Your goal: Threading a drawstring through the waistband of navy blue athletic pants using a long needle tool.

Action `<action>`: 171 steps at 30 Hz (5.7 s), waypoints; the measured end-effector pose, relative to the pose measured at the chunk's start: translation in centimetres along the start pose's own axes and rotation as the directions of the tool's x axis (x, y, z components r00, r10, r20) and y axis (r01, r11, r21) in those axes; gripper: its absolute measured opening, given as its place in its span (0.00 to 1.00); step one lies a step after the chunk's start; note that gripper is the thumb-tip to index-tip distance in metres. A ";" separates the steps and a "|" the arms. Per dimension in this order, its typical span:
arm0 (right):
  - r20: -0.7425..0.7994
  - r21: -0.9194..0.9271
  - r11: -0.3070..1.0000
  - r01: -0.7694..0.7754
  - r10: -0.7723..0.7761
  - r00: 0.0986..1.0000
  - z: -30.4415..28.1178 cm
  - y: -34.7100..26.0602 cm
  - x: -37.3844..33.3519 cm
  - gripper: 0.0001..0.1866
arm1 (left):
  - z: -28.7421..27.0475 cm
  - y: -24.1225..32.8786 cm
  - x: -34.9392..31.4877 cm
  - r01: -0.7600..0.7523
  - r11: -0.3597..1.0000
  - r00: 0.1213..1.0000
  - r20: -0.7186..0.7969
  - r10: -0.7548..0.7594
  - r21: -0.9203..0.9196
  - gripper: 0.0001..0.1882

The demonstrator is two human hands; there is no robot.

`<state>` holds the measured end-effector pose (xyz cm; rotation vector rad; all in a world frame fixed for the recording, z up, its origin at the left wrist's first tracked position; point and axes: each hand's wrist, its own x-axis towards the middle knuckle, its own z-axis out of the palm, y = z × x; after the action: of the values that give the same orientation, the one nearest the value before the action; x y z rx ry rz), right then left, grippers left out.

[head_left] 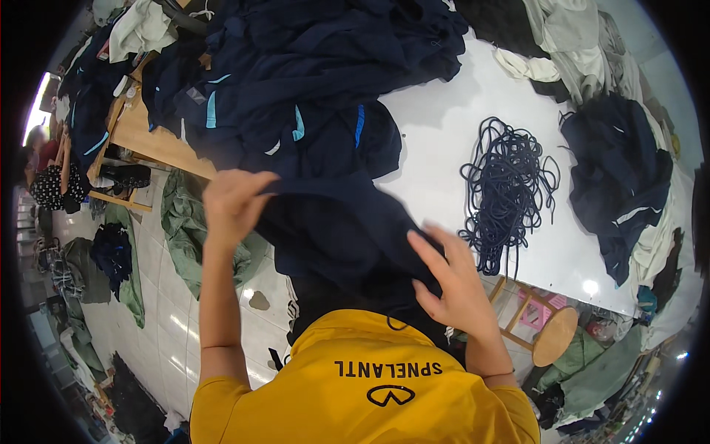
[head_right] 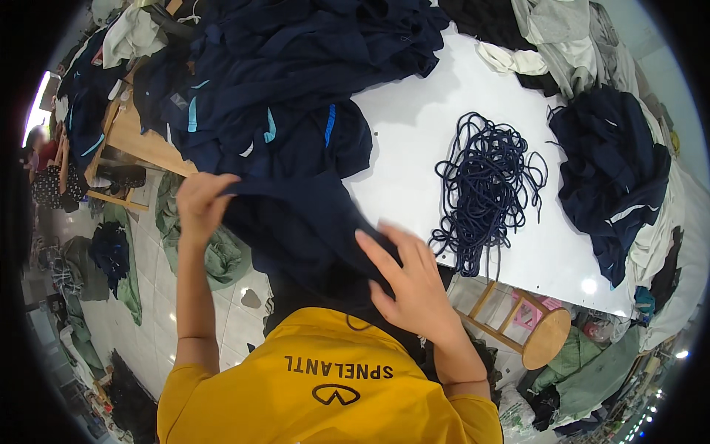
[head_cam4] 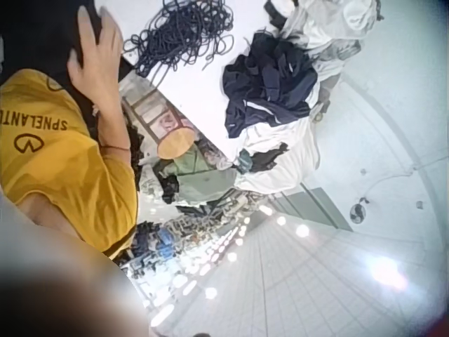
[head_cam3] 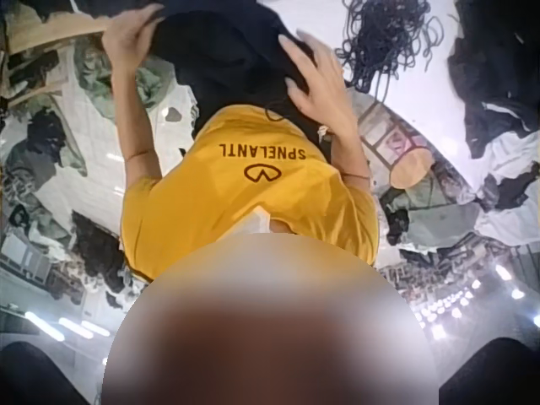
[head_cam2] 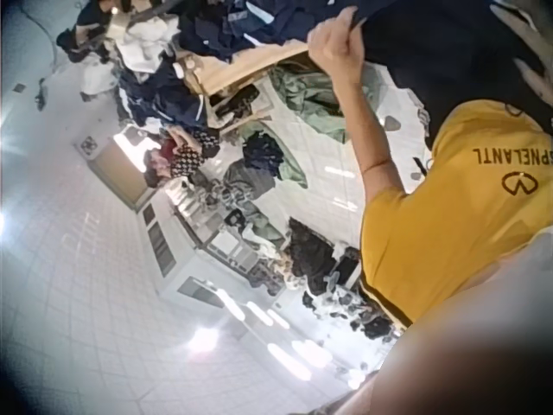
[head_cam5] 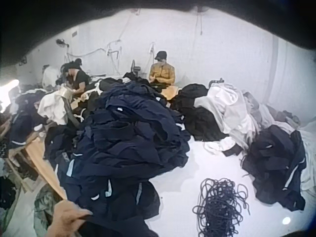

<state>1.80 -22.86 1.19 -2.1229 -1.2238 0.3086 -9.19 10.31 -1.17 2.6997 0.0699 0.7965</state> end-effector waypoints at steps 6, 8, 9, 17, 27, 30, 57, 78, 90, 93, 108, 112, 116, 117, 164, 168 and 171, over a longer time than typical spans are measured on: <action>-0.248 0.132 0.983 0.129 -0.093 0.964 0.1 0.9 2.2 0.27 | 5.5 9.4 3.2 -0.267 0.925 0.964 -0.072 0.257 -0.271 0.16; -0.365 0.281 0.953 0.115 -0.005 0.931 -1.3 0.8 2.0 0.17 | 6.5 9.8 2.8 -0.180 0.915 0.984 -0.063 0.168 -0.361 0.16; -0.388 0.308 0.944 0.118 0.011 0.921 -2.4 1.1 1.4 0.15 | 7.0 9.8 2.4 -0.088 0.892 0.996 -0.041 0.077 -0.444 0.15; 0.011 0.320 0.937 -0.139 0.143 0.990 -3.5 0.9 0.2 0.10 | 8.6 12.1 -2.5 0.213 0.680 0.896 0.418 0.150 -0.701 0.11; 0.121 0.044 0.962 -0.268 0.262 0.958 -3.8 -0.7 0.3 0.33 | 2.9 9.0 -0.8 -0.002 0.988 0.984 0.178 0.029 -0.153 0.20; 0.219 -0.044 0.942 -0.333 0.335 0.916 -4.6 0.9 -1.8 0.32 | -0.5 4.5 -0.8 0.033 0.999 0.999 0.044 -0.031 -0.029 0.21; 0.322 0.207 0.978 -0.032 -0.037 0.946 -2.0 0.8 0.4 0.21 | 7.6 14.2 -3.3 0.216 0.684 0.792 0.535 0.294 -0.697 0.13; -0.254 -0.298 0.942 -0.154 0.078 0.964 -1.9 10.1 -0.4 0.41 | -2.2 7.9 -1.0 0.379 0.798 0.869 -0.116 -0.481 -0.469 0.08; -0.161 0.176 0.953 0.247 -0.220 0.962 -3.9 0.5 2.1 0.21 | 5.5 14.5 4.4 -0.291 0.856 0.942 0.026 0.333 -0.427 0.10; -0.134 0.107 0.986 0.130 -0.115 0.984 -5.8 1.1 1.1 0.11 | 6.3 15.2 2.2 -0.115 0.882 0.948 0.215 0.236 -0.458 0.14; -0.028 -0.033 0.999 0.020 -0.021 0.999 -8.9 -1.4 0.7 0.17 | 8.4 15.4 -0.4 0.005 0.812 0.822 0.465 0.329 -0.584 0.12; 0.125 -0.111 0.993 0.034 -0.020 0.992 -10.2 -1.7 0.2 0.16 | 8.4 16.3 -2.3 0.126 0.678 0.753 0.515 0.410 -0.724 0.15; 0.100 0.001 0.999 0.034 -0.034 0.994 -9.9 -0.8 -0.3 0.11 | 7.5 15.2 -2.8 0.298 0.596 0.725 0.583 0.368 -0.746 0.15; 0.037 -0.033 0.999 -0.007 0.008 0.999 -9.9 -0.7 -0.5 0.10 | 7.0 14.7 -2.8 0.338 0.559 0.755 0.573 0.318 -0.757 0.15; -0.009 0.205 0.941 -0.269 0.277 0.961 -4.8 -0.9 -2.3 0.12 | 6.9 11.3 2.1 -0.271 0.889 0.811 0.410 0.417 -0.368 0.11; -0.003 0.214 0.948 -0.236 0.242 0.970 -4.4 -0.3 -2.7 0.13 | 6.9 11.6 1.4 -0.289 0.876 0.794 0.414 0.444 -0.386 0.12; -0.027 0.252 0.926 -0.281 0.297 0.954 -5.5 -0.2 -2.9 0.10 | 5.7 11.0 1.2 -0.225 0.874 0.826 0.392 0.406 -0.431 0.11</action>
<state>2.87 -27.57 5.13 -2.0741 -0.7862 0.4911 -5.64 -1.65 -1.56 2.4798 -0.6079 0.1701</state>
